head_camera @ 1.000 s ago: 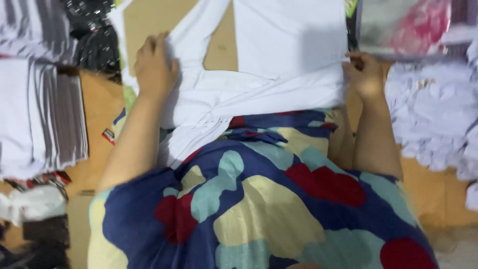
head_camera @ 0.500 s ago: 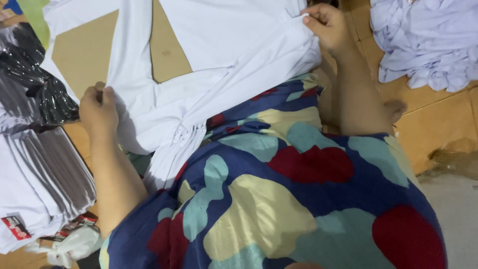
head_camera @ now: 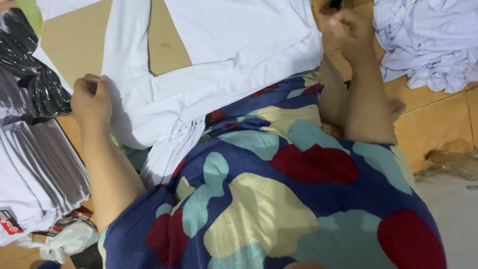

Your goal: The person places a cardboard template on a white shirt, smooths the fabric, and uses scissors to cut off a tag or thread near the collar. They repeat this process on another shirt, handling the template and fabric between cuts.

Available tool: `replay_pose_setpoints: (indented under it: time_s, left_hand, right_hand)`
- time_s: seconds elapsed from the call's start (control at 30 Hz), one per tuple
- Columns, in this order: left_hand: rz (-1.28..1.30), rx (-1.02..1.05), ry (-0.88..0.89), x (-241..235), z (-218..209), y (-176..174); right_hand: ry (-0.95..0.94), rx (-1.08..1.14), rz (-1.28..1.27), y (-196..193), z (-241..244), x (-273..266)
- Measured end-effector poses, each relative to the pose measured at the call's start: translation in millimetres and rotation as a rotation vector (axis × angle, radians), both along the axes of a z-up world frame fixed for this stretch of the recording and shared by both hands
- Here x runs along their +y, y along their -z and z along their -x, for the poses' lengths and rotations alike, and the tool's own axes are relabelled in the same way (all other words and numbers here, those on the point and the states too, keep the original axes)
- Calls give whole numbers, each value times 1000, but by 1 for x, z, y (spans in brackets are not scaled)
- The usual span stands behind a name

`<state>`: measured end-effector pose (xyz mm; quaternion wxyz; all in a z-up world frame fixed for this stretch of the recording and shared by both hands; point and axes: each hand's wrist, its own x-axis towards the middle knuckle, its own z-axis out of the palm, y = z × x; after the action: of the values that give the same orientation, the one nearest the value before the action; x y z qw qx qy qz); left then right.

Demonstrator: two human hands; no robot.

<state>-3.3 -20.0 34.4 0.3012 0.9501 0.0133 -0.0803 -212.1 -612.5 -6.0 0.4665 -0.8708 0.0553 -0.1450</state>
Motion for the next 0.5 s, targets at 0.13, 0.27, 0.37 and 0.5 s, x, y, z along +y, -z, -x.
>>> replay_pose_setpoints:
  time_s: [0.13, 0.27, 0.37, 0.5]
  left_hand:
    - [-117, 161, 66, 1, -9, -5]
    - [-110, 175, 101, 2, -11, -9]
    - [11, 149, -60, 17, -13, 2]
    - [83, 8, -6, 36, -20, 27]
  right_hand:
    - [-41, -38, 244, 0, -49, 20]
    - [-126, 286, 446, -6, -82, 34]
    - [-149, 73, 335, 27, -93, 12]
    - [95, 159, -358, 32, -93, 3]
